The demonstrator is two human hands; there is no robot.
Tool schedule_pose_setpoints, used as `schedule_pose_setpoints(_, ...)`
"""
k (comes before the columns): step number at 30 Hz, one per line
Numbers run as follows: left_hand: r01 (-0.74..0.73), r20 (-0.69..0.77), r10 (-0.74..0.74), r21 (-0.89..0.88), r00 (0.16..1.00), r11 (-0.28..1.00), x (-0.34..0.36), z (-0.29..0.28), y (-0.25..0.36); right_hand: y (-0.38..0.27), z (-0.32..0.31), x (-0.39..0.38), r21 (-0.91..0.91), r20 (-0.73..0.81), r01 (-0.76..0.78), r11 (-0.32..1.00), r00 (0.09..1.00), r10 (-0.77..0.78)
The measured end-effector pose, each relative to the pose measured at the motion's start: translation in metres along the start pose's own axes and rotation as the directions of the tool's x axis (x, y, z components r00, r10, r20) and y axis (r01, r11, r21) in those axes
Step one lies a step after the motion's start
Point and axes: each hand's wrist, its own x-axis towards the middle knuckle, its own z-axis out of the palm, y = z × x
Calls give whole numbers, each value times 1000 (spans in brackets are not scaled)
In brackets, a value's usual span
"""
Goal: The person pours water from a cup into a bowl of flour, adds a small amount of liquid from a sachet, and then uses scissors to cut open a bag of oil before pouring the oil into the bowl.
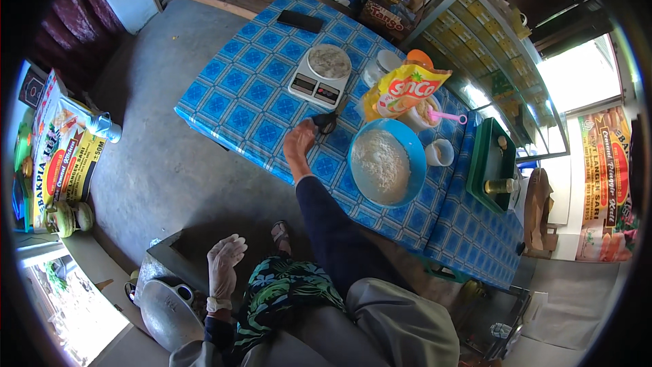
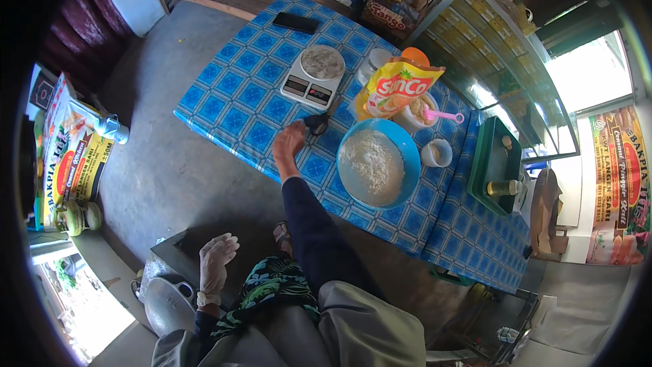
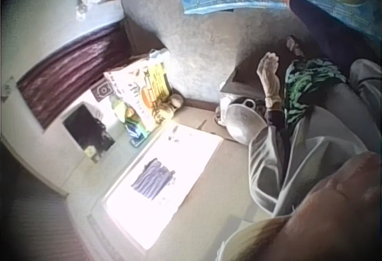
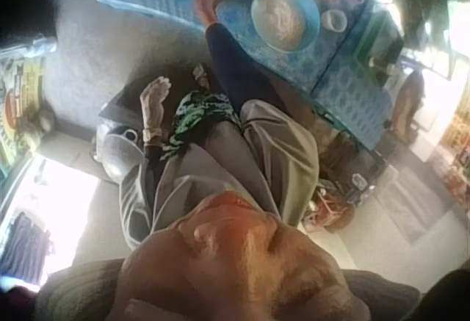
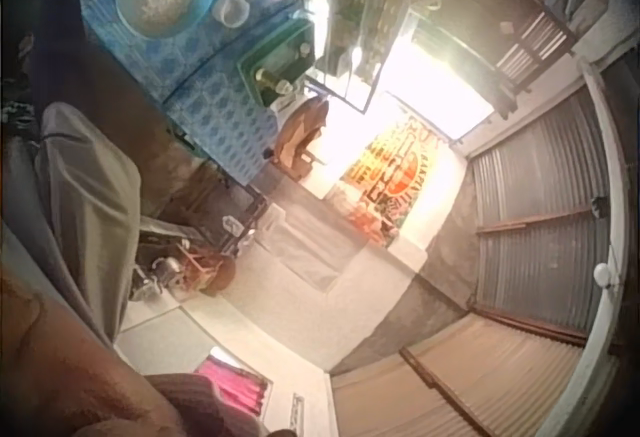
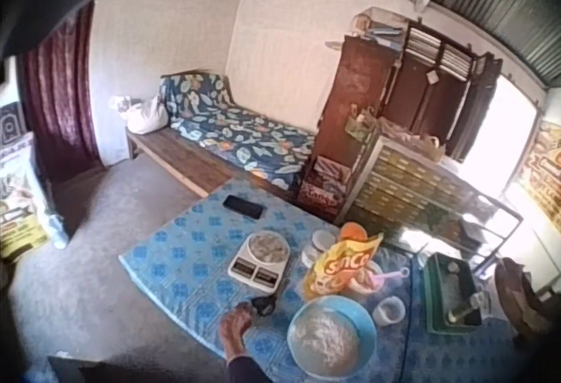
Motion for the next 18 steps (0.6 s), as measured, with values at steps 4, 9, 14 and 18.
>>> schedule_pose_setpoints(4,10,-163,-14,-25,987,1000,-10,-21,12,-30,21,5,-231,-80,213,949,968,-237)
schedule_pose_setpoints(9,18,-186,-25,-43,982,999,7,-30,3,-91,-23,-85,493,741,168,854,432,-513)
schedule_pose_setpoints(14,23,40,-22,-37,999,999,37,9,5,-47,-106,-165,597,700,-224,770,614,-364)
schedule_pose_setpoints(18,78,189,-88,59,978,995,61,46,-1,46,-220,-161,542,576,-565,622,789,215)
